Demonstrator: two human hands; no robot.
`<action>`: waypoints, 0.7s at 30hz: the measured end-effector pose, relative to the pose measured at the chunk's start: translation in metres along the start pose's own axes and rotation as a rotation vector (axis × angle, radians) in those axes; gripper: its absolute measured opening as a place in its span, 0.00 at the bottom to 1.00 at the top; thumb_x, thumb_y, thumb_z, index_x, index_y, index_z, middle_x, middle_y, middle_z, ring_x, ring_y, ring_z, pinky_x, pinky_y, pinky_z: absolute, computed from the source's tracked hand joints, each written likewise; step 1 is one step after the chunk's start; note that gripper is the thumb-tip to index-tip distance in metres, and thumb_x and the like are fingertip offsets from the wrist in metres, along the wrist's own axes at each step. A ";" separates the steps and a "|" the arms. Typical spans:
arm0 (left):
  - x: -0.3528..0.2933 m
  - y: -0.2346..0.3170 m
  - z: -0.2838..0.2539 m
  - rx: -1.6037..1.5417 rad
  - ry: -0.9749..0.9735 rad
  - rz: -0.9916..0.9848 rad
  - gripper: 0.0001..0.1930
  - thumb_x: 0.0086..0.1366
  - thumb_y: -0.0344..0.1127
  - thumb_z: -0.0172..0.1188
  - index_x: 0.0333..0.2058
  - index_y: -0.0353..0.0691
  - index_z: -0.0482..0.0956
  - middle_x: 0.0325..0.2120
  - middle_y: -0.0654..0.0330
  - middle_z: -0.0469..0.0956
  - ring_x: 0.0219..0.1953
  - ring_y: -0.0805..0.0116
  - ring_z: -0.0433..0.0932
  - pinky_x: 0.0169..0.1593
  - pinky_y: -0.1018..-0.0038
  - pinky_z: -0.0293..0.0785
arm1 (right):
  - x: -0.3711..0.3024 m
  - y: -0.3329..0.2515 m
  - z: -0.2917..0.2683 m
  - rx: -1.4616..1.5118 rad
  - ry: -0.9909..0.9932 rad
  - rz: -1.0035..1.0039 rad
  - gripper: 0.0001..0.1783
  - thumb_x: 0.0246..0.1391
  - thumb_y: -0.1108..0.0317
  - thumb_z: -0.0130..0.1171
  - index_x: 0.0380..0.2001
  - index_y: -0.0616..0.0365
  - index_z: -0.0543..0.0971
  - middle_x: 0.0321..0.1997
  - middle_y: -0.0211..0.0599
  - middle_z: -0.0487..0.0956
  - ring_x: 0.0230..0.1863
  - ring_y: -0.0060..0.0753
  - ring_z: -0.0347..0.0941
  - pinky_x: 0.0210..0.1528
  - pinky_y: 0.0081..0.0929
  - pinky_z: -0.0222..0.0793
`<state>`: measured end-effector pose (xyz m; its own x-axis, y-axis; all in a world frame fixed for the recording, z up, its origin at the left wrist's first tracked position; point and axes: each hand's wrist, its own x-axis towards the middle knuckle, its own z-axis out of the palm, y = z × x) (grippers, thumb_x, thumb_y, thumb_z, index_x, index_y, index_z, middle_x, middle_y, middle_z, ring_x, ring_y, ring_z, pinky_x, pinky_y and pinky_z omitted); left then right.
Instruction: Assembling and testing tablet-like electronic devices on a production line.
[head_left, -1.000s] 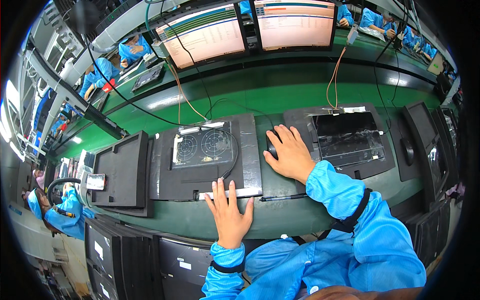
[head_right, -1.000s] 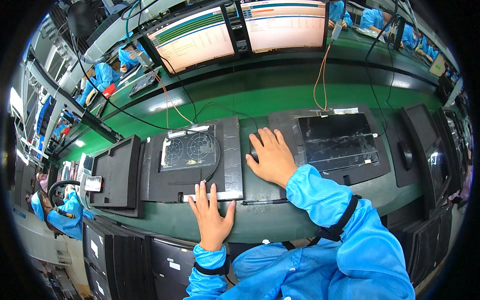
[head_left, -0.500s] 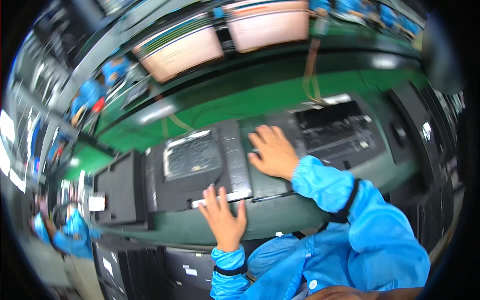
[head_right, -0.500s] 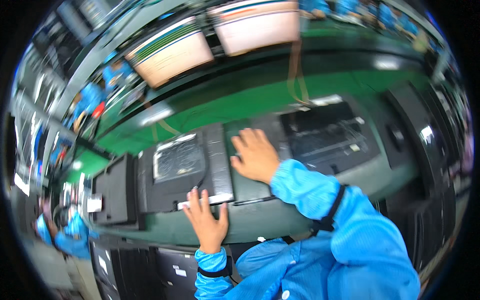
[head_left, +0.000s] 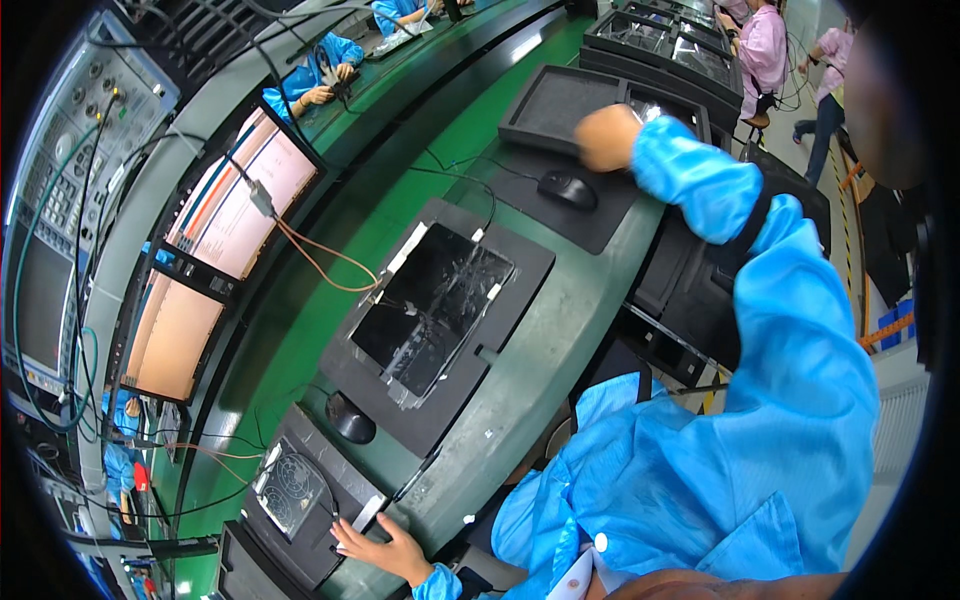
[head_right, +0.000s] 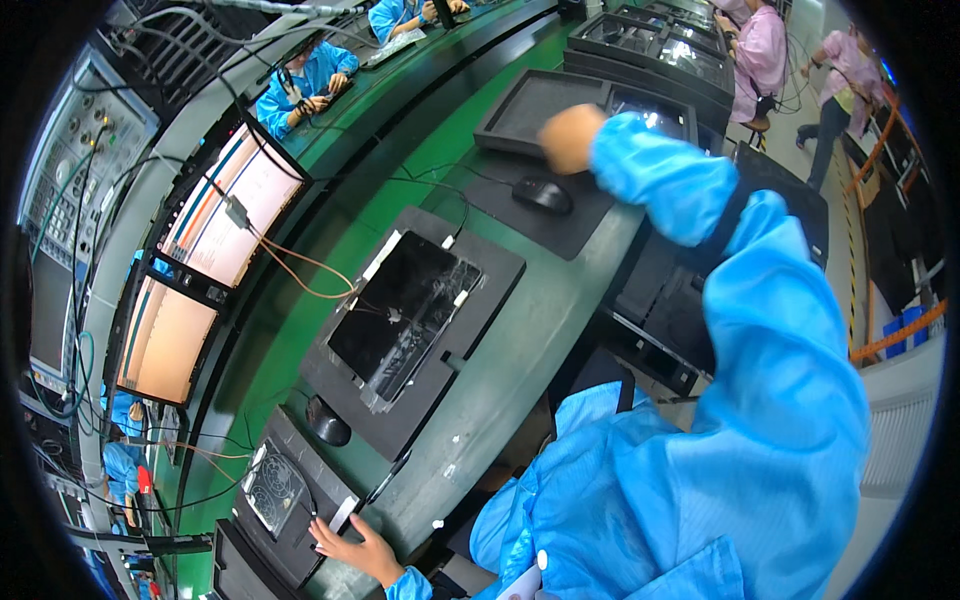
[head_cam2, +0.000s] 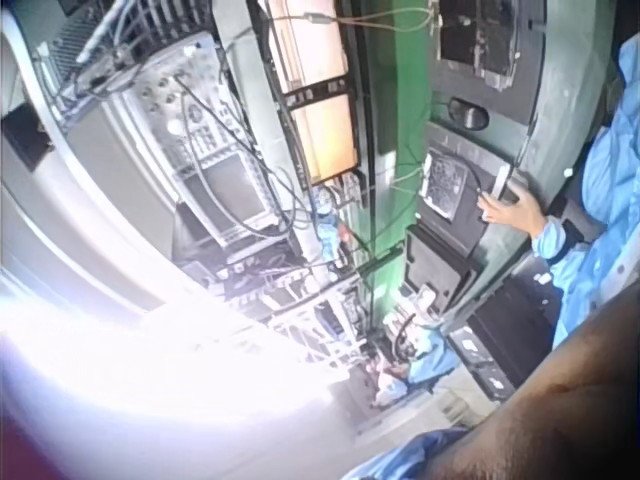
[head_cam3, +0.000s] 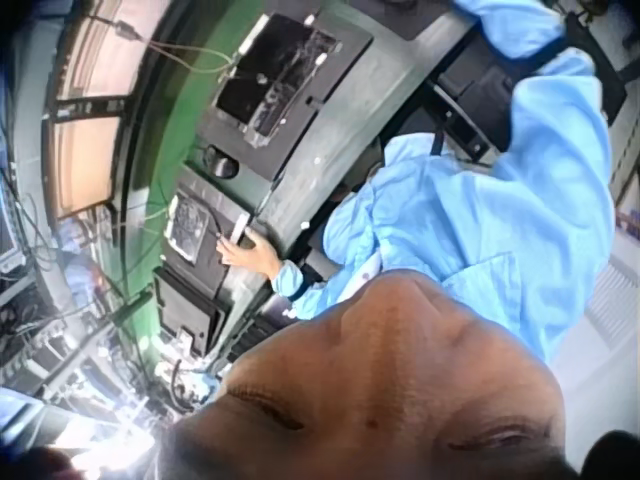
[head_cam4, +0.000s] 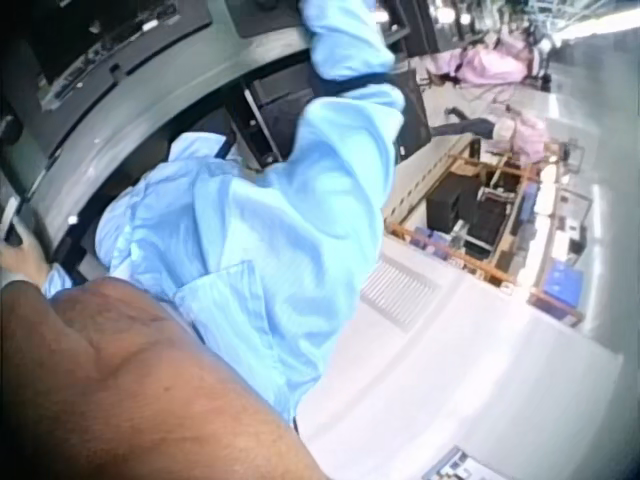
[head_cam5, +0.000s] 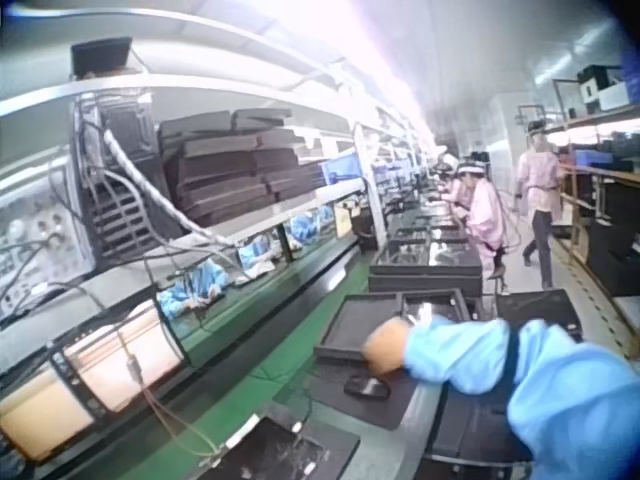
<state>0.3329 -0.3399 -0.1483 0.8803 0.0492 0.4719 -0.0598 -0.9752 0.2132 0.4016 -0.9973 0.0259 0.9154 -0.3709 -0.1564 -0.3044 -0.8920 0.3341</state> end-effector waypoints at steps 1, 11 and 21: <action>0.000 -0.002 0.000 -0.020 0.054 0.020 0.29 0.67 0.38 0.61 0.63 0.32 0.67 0.68 0.45 0.61 0.72 0.47 0.56 0.74 0.46 0.40 | 0.004 0.062 0.031 -0.080 -0.148 -0.029 0.20 0.48 0.55 0.65 0.40 0.57 0.86 0.40 0.50 0.85 0.42 0.53 0.82 0.43 0.45 0.78; -0.026 0.087 -0.001 -0.241 0.157 -0.069 0.16 0.68 0.25 0.55 0.53 0.27 0.74 0.64 0.44 0.65 0.67 0.45 0.64 0.68 0.52 0.59 | 0.008 0.118 0.131 0.468 0.421 -0.586 0.29 0.44 0.54 0.69 0.47 0.60 0.75 0.51 0.46 0.72 0.56 0.53 0.67 0.67 0.47 0.62; -0.013 0.151 -0.029 -0.346 0.253 0.046 0.13 0.67 0.24 0.55 0.50 0.29 0.75 0.60 0.45 0.69 0.64 0.46 0.69 0.67 0.54 0.62 | 0.044 0.177 0.065 0.979 0.839 -0.311 0.22 0.70 0.52 0.47 0.28 0.60 0.73 0.21 0.36 0.67 0.25 0.31 0.65 0.33 0.33 0.63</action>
<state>0.2988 -0.4816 -0.0979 0.7321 0.1005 0.6738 -0.2889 -0.8499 0.4407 0.3709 -1.1880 0.0179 0.7573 -0.1634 0.6323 0.2069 -0.8583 -0.4696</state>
